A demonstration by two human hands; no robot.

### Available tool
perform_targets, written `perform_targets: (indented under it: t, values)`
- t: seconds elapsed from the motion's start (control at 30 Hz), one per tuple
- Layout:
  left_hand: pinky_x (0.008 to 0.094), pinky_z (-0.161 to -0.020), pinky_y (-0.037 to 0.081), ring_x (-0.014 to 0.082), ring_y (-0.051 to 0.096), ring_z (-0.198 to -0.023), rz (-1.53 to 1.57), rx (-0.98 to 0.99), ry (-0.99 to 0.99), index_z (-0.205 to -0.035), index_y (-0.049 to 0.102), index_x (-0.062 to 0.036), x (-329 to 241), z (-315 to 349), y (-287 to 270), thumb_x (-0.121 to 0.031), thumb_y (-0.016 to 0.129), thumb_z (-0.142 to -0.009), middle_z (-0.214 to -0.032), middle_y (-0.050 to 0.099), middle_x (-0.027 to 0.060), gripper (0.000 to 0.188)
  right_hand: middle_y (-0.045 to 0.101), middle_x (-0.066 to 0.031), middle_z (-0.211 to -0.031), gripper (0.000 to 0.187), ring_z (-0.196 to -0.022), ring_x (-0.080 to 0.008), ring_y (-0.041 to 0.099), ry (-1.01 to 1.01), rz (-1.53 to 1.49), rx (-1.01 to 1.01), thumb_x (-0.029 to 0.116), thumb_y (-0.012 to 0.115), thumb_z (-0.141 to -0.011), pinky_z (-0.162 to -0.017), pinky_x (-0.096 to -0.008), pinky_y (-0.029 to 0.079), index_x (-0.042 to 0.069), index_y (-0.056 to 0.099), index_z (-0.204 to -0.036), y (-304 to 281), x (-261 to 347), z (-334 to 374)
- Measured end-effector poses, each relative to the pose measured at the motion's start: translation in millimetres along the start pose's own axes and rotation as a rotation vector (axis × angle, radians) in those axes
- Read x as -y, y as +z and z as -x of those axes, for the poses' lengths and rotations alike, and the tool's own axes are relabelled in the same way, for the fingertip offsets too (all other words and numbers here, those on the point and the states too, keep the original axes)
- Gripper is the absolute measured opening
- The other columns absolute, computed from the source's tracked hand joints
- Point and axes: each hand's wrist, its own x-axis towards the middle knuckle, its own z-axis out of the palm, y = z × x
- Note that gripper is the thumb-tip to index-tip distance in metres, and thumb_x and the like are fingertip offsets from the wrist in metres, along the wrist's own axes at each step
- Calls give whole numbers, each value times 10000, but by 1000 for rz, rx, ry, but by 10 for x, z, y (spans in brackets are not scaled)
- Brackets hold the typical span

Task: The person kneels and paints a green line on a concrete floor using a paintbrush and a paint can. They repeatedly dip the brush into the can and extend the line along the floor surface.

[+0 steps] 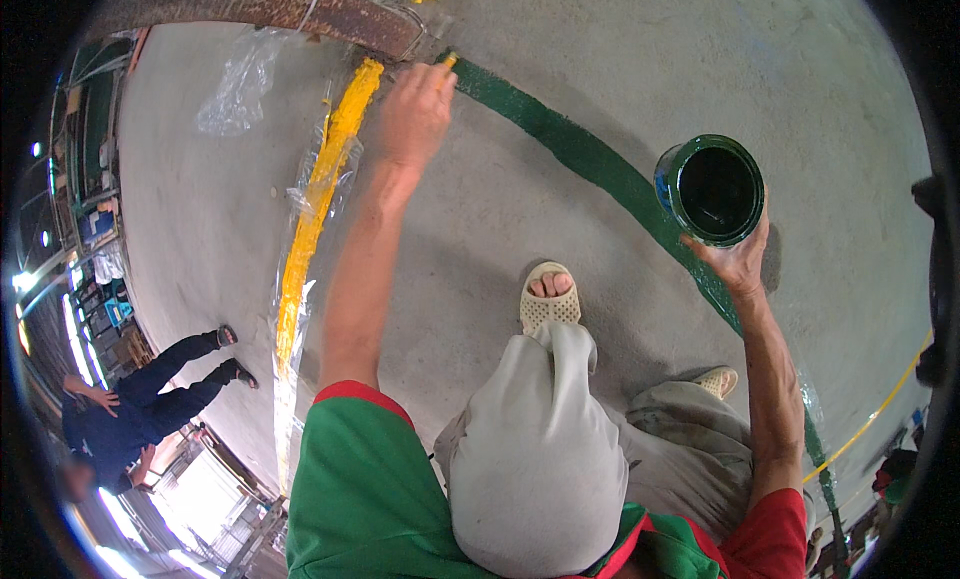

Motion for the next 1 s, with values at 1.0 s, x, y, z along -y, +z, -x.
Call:
perform_targets:
  t: [1.0]
  values:
    - [372,-681,570,250,653,-817,198,65,139,-1064,690,-19,-1124,305,-8,-157,693,-1000,-925,652,95,152,643,-149,-1380,1071,-1282,-303,644,19,-51,-21,353,1018,-595,-1162,-461,487,56,483,-1474,60,104,-16]
